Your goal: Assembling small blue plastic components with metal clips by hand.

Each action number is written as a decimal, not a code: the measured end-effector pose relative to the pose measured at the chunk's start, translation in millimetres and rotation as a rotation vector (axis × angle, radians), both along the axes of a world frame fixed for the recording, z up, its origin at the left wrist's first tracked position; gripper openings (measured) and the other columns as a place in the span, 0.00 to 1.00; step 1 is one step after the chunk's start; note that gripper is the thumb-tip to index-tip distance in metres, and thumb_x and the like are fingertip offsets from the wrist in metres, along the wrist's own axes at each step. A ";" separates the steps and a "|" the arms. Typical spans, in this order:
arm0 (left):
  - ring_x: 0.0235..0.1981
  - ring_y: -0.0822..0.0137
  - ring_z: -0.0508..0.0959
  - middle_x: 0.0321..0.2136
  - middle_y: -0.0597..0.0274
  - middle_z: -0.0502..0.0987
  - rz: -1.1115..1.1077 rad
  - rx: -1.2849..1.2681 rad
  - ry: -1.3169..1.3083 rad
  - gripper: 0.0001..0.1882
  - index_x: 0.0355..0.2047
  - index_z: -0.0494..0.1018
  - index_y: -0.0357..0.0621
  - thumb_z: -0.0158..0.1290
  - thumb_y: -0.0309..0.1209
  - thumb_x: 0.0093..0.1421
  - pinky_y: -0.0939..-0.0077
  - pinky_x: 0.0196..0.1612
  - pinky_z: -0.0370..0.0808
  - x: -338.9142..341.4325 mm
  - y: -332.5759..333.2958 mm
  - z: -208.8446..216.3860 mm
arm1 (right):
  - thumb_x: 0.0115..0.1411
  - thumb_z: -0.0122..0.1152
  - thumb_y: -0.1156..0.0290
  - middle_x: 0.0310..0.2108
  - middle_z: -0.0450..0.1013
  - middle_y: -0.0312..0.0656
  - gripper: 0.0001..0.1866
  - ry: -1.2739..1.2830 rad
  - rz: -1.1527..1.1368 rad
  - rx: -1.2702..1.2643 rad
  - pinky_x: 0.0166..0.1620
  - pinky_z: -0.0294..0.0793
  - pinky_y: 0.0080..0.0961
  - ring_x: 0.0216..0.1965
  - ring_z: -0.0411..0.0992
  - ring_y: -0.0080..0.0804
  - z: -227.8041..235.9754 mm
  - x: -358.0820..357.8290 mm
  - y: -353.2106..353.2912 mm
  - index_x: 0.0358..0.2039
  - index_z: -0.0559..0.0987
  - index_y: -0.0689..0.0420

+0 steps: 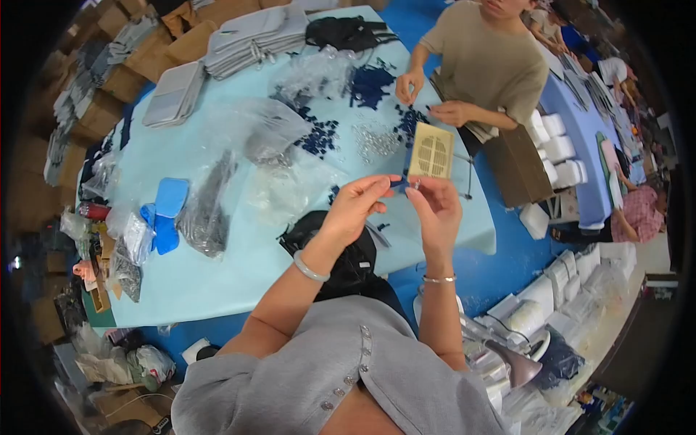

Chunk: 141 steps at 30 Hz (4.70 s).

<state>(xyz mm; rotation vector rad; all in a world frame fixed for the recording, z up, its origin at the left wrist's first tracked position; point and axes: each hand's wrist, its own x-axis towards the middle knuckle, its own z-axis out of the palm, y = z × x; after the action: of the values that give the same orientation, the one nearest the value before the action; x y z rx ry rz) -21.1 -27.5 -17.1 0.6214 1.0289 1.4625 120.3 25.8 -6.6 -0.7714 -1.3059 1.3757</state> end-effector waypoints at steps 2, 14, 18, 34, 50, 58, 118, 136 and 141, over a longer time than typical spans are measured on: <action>0.29 0.81 0.73 0.31 0.67 0.76 -0.016 -0.096 -0.245 0.15 0.45 0.73 0.39 0.51 0.34 0.60 0.90 0.29 0.69 -1.0 -0.4 -4.9 | 0.49 0.63 0.81 0.33 0.73 0.37 0.11 -0.094 0.030 -0.031 0.39 0.69 0.15 0.33 0.69 0.19 -4.9 8.1 -1.7 0.34 0.74 0.61; 0.27 0.81 0.72 0.27 0.67 0.75 -0.051 -0.104 -0.150 0.13 0.43 0.73 0.38 0.53 0.31 0.59 0.90 0.28 0.69 -1.9 -2.8 -2.1 | 0.50 0.63 0.81 0.30 0.71 0.33 0.11 -0.088 0.156 -0.100 0.36 0.68 0.12 0.30 0.68 0.16 0.3 4.9 -3.9 0.35 0.74 0.62; 0.26 0.81 0.72 0.26 0.67 0.74 -0.078 -0.056 -0.154 0.10 0.39 0.73 0.38 0.53 0.30 0.59 0.89 0.26 0.67 -2.4 -4.3 -6.1 | 0.49 0.63 0.82 0.30 0.71 0.33 0.11 -0.072 0.214 -0.146 0.34 0.68 0.11 0.30 0.67 0.15 -3.8 6.2 -2.7 0.34 0.75 0.62; 0.25 0.82 0.69 0.27 0.70 0.75 -0.032 -0.060 0.041 0.07 0.33 0.73 0.40 0.56 0.28 0.55 0.88 0.25 0.63 1.5 -9.3 -12.6 | 0.45 0.67 0.80 0.26 0.73 0.35 0.09 -0.336 0.133 0.028 0.30 0.69 0.13 0.25 0.69 0.18 -10.7 8.3 -5.5 0.29 0.78 0.62; 0.25 0.79 0.70 0.25 0.67 0.74 -0.324 -0.146 0.012 0.15 0.38 0.66 0.44 0.58 0.31 0.53 0.87 0.26 0.62 -12.5 -14.1 -29.1 | 0.47 0.63 0.84 0.29 0.71 0.36 0.09 -0.383 0.379 0.251 0.34 0.70 0.17 0.30 0.70 0.22 -18.3 29.7 -0.5 0.30 0.76 0.61; 0.29 0.79 0.73 0.30 0.64 0.76 -0.042 -0.208 -0.168 0.17 0.42 0.68 0.40 0.59 0.30 0.53 0.88 0.27 0.64 11.4 -18.4 -32.0 | 0.51 0.61 0.82 0.29 0.71 0.39 0.05 -0.317 0.168 0.204 0.34 0.70 0.15 0.30 0.70 0.22 -27.8 17.7 -15.8 0.29 0.74 0.62; 0.27 0.78 0.74 0.27 0.65 0.75 0.078 0.092 0.323 0.05 0.34 0.72 0.34 0.50 0.24 0.59 0.84 0.31 0.74 38.0 -20.8 -14.9 | 0.55 0.59 0.77 0.30 0.72 0.34 0.07 0.180 0.071 -0.411 0.38 0.68 0.13 0.31 0.69 0.18 -36.3 19.7 -32.7 0.35 0.74 0.62; 0.24 0.73 0.73 0.26 0.61 0.74 -0.011 0.197 0.759 0.05 0.31 0.73 0.35 0.53 0.25 0.55 0.82 0.27 0.71 29.0 -12.7 -10.7 | 0.55 0.58 0.78 0.25 0.74 0.34 0.03 -0.419 -0.011 -0.104 0.33 0.70 0.14 0.27 0.70 0.17 -20.6 33.8 -28.6 0.29 0.75 0.64; 0.23 0.79 0.67 0.24 0.70 0.70 -0.052 0.012 0.369 0.05 0.32 0.71 0.38 0.50 0.28 0.60 0.86 0.27 0.66 41.9 -9.6 -25.8 | 0.55 0.58 0.77 0.29 0.72 0.34 0.07 -0.189 0.050 -0.228 0.36 0.68 0.13 0.32 0.69 0.17 -18.4 34.2 -27.5 0.35 0.74 0.63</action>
<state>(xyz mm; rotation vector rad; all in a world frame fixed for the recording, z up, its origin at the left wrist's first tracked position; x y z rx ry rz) 20.7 -37.1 -43.0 0.9441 1.2773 1.3369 154.5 -1.7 -25.0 -1.0506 -1.3343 1.5390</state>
